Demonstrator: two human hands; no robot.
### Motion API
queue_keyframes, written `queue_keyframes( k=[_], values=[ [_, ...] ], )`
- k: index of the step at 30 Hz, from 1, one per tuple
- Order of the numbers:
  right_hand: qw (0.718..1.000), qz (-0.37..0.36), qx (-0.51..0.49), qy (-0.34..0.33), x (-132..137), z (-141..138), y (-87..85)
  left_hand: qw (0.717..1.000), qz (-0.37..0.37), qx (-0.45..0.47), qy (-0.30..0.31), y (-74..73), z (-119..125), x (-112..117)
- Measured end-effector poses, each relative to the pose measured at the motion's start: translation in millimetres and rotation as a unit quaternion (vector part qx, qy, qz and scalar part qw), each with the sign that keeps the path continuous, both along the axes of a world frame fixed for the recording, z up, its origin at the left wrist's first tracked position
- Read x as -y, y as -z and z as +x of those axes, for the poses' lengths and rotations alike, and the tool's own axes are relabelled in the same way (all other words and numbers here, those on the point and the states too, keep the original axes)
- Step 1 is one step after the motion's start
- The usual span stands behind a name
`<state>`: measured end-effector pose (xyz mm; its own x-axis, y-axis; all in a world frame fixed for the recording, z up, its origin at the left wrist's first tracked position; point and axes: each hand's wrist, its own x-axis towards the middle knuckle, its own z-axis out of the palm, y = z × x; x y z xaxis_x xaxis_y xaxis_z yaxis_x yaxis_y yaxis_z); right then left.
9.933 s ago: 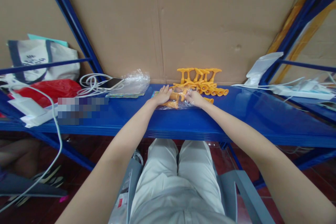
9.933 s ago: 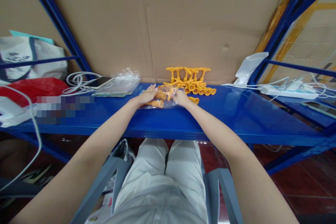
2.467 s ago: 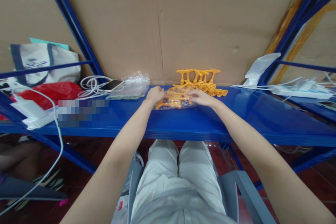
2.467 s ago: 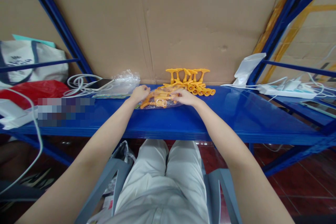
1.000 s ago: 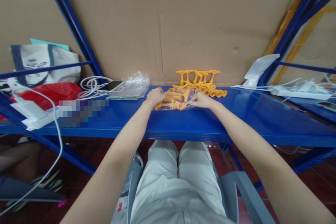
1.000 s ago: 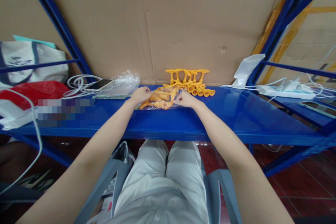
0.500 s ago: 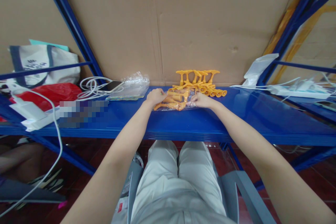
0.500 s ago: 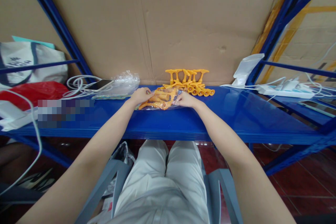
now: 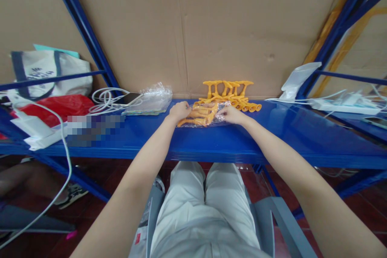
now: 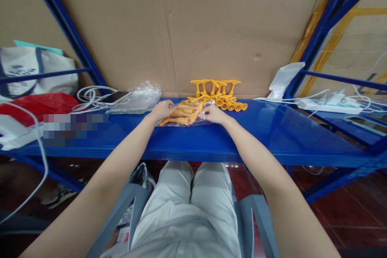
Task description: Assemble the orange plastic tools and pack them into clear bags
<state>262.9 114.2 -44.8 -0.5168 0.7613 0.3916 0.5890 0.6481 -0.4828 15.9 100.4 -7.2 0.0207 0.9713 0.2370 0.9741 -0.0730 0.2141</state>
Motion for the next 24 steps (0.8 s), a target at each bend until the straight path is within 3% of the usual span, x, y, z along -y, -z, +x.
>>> queue_keyframes(
  k=[3,5,9,12,17,24],
  values=[
    [0.999,0.021,0.010,0.034,1.2,1.0,-5.2,1.000,-0.006,0.008,-0.014,-0.8,0.3,0.3],
    [0.993,0.052,0.016,0.102,3.1,5.6,-11.8,0.999,-0.009,0.014,-0.030,-1.0,-0.4,0.0],
    [0.945,0.112,0.018,0.306,4.6,25.1,-24.7,0.997,-0.007,0.027,-0.073,-0.2,-4.2,-2.8],
    [0.914,0.124,0.035,0.384,3.1,39.9,-26.5,0.994,0.002,0.033,-0.101,2.0,-8.7,-6.7],
    [0.907,0.083,0.116,0.397,3.6,44.6,-20.0,0.993,0.011,0.030,-0.114,6.1,-14.3,-12.8],
    [0.924,0.067,0.178,0.331,6.8,30.7,-15.1,0.994,0.005,0.030,-0.109,6.4,-15.8,-15.0]
  ],
)
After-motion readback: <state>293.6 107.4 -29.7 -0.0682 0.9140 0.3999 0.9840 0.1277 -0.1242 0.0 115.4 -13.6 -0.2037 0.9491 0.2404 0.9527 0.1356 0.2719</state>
